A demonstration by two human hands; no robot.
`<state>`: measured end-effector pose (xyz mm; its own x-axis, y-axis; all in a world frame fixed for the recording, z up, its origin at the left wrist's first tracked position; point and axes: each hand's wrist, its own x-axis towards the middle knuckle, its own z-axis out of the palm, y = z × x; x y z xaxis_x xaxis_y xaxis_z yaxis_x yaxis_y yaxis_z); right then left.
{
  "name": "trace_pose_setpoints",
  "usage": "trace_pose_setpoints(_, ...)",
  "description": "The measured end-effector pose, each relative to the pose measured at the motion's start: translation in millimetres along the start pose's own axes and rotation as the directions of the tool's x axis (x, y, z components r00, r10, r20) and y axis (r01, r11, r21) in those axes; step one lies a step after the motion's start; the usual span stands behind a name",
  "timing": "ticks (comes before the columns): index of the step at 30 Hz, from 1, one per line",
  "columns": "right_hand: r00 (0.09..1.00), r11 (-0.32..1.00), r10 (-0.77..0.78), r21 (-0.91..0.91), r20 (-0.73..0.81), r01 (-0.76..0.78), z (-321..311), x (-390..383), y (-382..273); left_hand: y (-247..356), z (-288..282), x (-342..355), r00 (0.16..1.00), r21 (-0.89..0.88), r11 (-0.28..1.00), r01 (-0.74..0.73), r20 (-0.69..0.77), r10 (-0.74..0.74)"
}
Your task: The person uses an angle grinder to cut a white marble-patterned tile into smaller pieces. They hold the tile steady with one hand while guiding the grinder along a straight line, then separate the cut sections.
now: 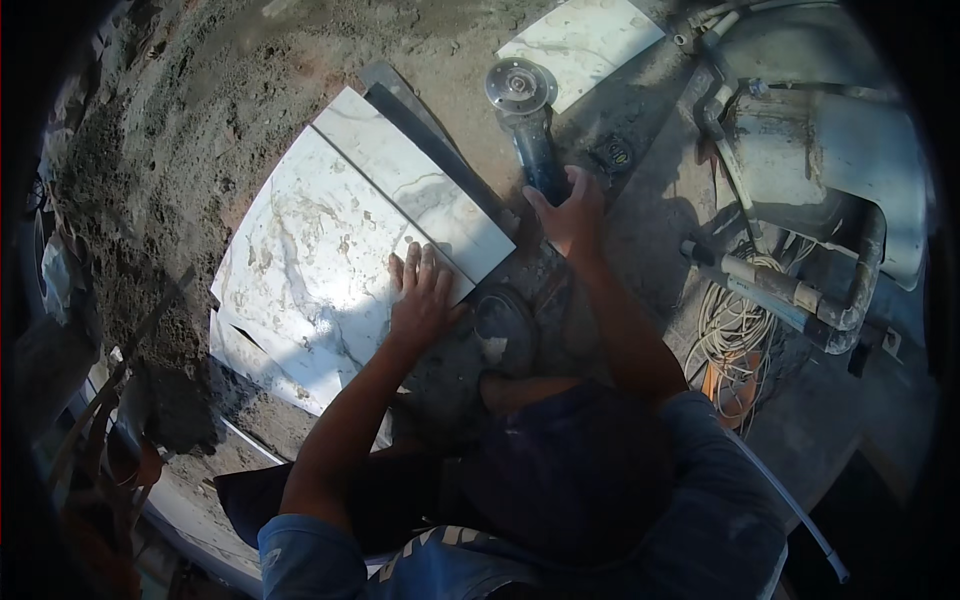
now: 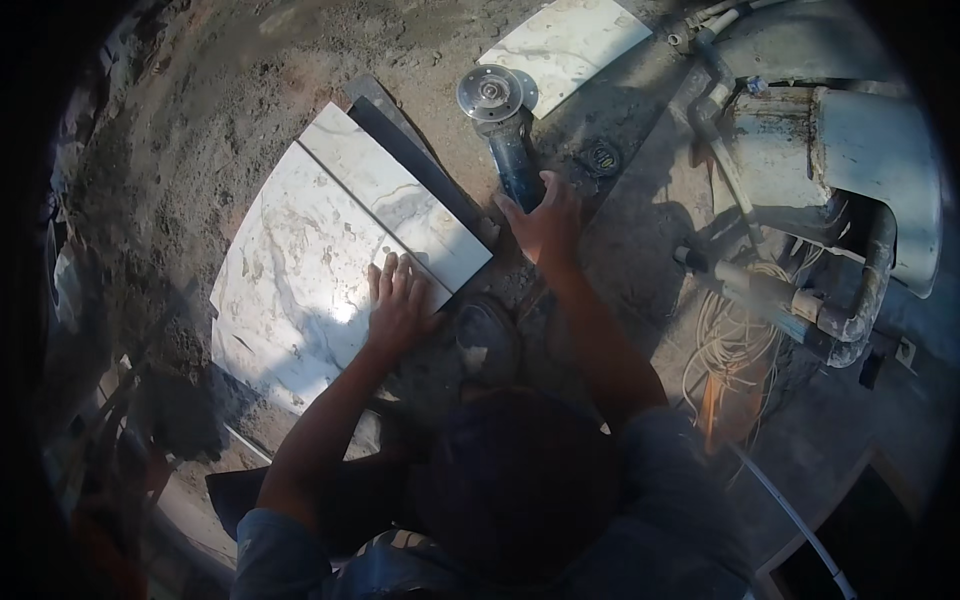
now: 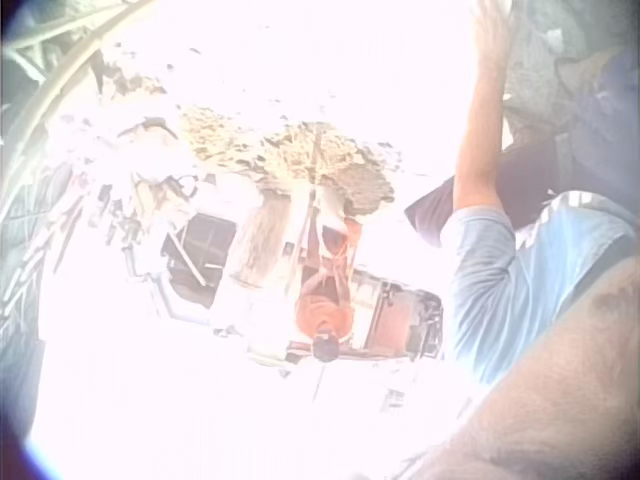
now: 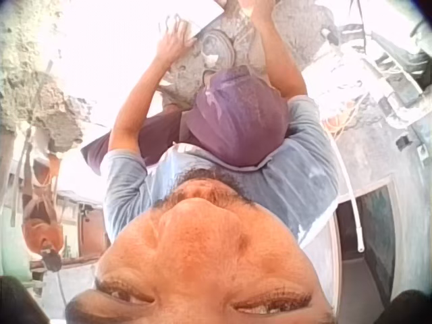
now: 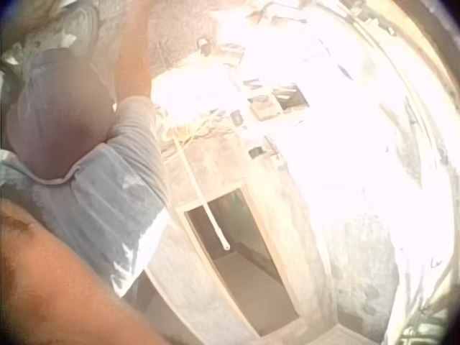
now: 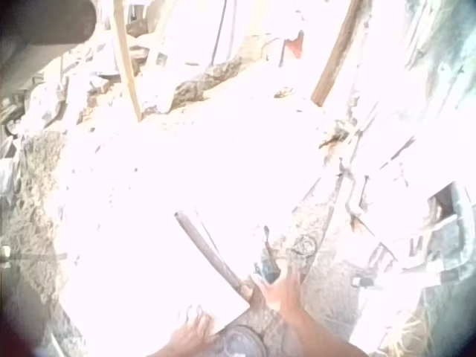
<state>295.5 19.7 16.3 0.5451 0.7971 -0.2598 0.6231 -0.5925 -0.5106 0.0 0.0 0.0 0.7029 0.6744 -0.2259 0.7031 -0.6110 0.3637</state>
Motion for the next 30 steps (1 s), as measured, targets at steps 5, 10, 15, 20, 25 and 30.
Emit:
trace_pose_setpoints(5, 0.994, 0.973, 0.042, -0.232, 0.104, -0.016, 13, 67, -17, 26, -25, 18, 0.993, -0.126, 0.991, 0.046, -0.103, -0.06)
trace_pose_setpoints(10, 0.99, 0.999, 0.02, 0.036, 0.136, -0.026, 6, 47, -4, 88, -59, 38, 0.965, -0.671, 0.724, 0.162, -0.046, -0.259)
trace_pose_setpoints(15, 0.989, 0.931, -0.022, 0.362, 0.145, -0.032, -75, -53, -84, 131, -62, 64, 0.968, -0.976, -0.088, 0.201, 0.212, -0.133)
trace_pose_setpoints(20, 0.928, 0.467, -0.31, 0.883, 0.208, -0.042, -108, -51, -39, 141, -45, 62, 0.998, -0.987, -0.159, -0.01, -0.02, 0.058)
trace_pose_setpoints(25, 0.797, 0.285, -0.375, 0.877, 0.474, -0.387, -118, -44, -48, 136, -83, 51, 0.977, -0.939, -0.328, 0.105, 0.035, 0.212)
trace_pose_setpoints(30, 0.949, 0.344, -0.223, 0.929, 0.223, -0.138, -104, -43, -38, 146, -103, 57, 0.992, -0.982, -0.146, 0.118, 0.124, -0.031)
